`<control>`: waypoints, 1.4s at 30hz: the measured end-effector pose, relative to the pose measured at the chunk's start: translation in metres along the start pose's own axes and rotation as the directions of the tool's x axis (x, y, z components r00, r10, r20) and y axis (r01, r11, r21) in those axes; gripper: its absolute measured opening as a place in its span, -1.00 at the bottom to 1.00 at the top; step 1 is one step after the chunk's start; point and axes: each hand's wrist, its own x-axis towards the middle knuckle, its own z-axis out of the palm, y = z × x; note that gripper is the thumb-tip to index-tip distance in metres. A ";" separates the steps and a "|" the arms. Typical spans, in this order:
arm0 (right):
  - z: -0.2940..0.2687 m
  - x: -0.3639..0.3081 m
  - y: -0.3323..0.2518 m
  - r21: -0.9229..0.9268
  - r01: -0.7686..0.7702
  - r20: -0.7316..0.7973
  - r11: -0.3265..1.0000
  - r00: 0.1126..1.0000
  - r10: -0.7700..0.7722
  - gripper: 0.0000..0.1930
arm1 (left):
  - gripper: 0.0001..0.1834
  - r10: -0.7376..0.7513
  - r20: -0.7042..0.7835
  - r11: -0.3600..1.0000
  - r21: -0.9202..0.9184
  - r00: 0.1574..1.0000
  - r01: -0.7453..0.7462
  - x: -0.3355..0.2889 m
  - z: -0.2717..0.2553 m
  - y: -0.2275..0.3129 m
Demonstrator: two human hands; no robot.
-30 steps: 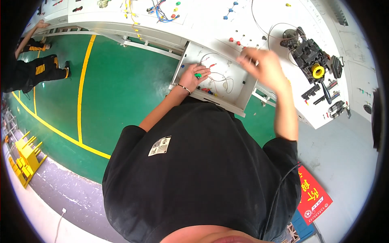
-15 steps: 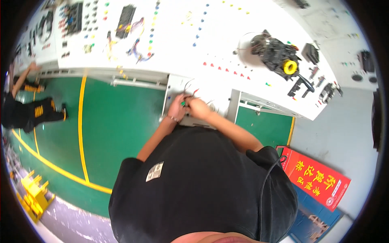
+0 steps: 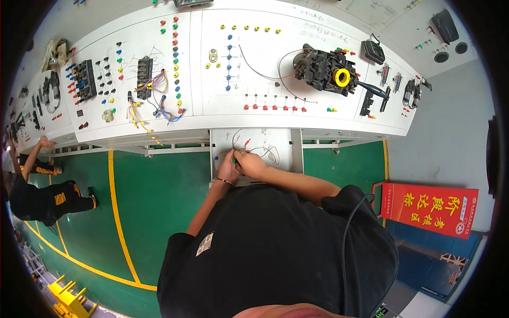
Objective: Connecting wires and assembling small electrical components on a diagnostic workbench.
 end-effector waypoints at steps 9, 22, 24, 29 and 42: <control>-0.033 -0.006 0.001 0.106 0.119 -0.040 0.987 0.993 -0.115 -0.78 | -0.45 -0.016 -0.045 0.998 0.056 0.999 0.019 0.001 0.000 -0.002; -0.334 -0.016 -0.036 0.611 0.467 -0.618 0.639 0.786 0.016 -0.76 | -0.46 -0.134 -0.254 0.991 -0.010 0.958 0.136 0.000 0.008 0.006; -0.338 -0.015 -0.034 0.600 0.468 -0.613 0.649 0.790 -0.004 -0.76 | -0.47 -0.119 -0.264 0.992 0.003 0.957 0.125 0.000 0.010 0.006; -0.350 -0.015 -0.045 0.558 0.388 -0.603 0.734 0.796 0.038 -0.79 | -0.48 -0.084 -0.270 0.996 -0.011 0.959 0.084 -0.004 0.015 0.008; -0.503 0.085 0.045 0.087 0.156 -0.897 0.984 0.442 0.009 -0.79 | -0.46 -0.091 -0.293 0.996 -0.005 0.952 0.094 0.000 0.001 0.000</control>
